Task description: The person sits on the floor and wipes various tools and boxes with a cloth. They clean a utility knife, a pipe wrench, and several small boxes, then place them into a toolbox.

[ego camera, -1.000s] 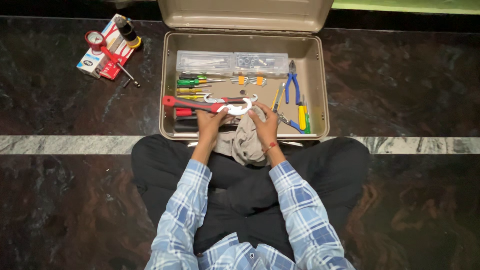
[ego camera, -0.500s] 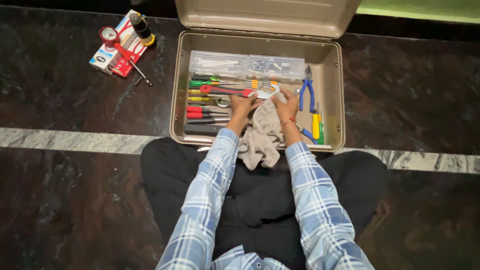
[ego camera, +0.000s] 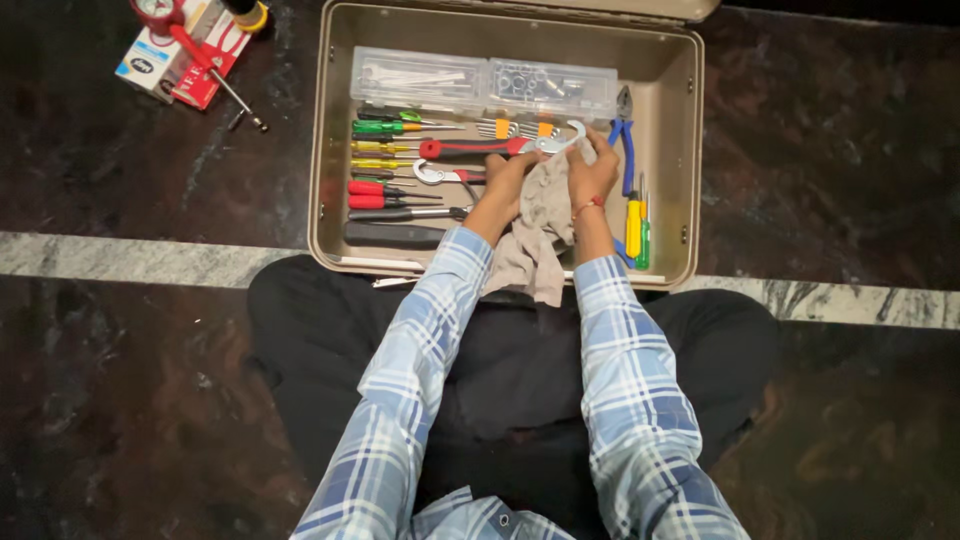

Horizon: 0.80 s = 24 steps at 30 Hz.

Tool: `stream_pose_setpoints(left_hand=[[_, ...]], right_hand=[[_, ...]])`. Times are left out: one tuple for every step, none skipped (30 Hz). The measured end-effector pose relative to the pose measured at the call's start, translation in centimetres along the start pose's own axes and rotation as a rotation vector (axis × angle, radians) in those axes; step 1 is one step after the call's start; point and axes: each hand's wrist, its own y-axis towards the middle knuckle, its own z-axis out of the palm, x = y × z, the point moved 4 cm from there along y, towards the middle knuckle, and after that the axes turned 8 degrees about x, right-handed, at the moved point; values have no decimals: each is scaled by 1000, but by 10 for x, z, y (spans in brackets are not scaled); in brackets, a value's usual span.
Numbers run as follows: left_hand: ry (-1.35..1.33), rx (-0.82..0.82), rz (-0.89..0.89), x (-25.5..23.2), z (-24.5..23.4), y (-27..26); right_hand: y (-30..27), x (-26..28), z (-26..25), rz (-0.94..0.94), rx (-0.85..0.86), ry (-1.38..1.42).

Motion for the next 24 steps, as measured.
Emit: stream_pose_setpoints(left_hand=[[21, -25, 3, -2, 1, -3], [43, -49, 5, -4, 2, -6], [64, -73, 12, -6, 3, -7], [58, -56, 13, -7, 5, -7], [51, -40, 14, -7, 5, -9], [44, -24, 16, -5, 4, -9], [35, 0, 14, -3, 3, -9], [26, 25, 11, -1, 1, -8], [16, 52, 10, 1, 0, -4], [2, 56, -7, 4, -3, 0], [-12, 57, -24, 7, -6, 2], [-26, 57, -41, 10, -10, 3], [7, 45, -30, 12, -14, 3], [40, 32, -18, 13, -18, 3], [73, 20, -6, 12, -20, 4], [84, 11, 6, 11, -21, 5], [94, 1, 16, 11, -22, 3], [104, -10, 26, 10, -22, 1], [155, -67, 48, 7, -22, 0], [206, -124, 69, 3, -22, -2], [257, -181, 89, 1, -21, -4], [353, -237, 111, -2, -22, -7], [448, -291, 133, -5, -22, -9], [544, -345, 155, -9, -22, -11]], right_hand=[[1, -4, 1, 28, -2, 7], [2, -10, 1, 56, -3, 15], [3, -14, 2, 68, -2, -18], [5, -19, 3, 81, 0, -50], [5, -23, 4, 93, 2, -83], [4, -26, 5, 87, -12, -83], [3, -29, 6, 83, -29, -84], [2, -30, 5, 78, -45, -86], [3, -33, 5, 141, -28, -75], [4, -35, 5, 204, -11, -63], [3, -36, 6, 269, 8, -51], [2, -37, 6, 306, 37, 34], [1, -37, 8, 341, 67, 120], [0, -37, 9, 375, 97, 207], [0, -35, 9, 372, 86, 199], [1, -35, 9, 369, 76, 191], [0, -35, 8, 368, 67, 182], [-1, -33, 6, 300, 36, 121], [-2, -30, 4, 232, 8, 61], [-3, -26, 4, 163, -20, 0], [-5, -25, 3, 164, -26, -52], [-7, -24, 3, 164, -31, -104], [-7, -22, 3, 161, -38, -155], [-7, -18, 3, 130, -38, -193]])
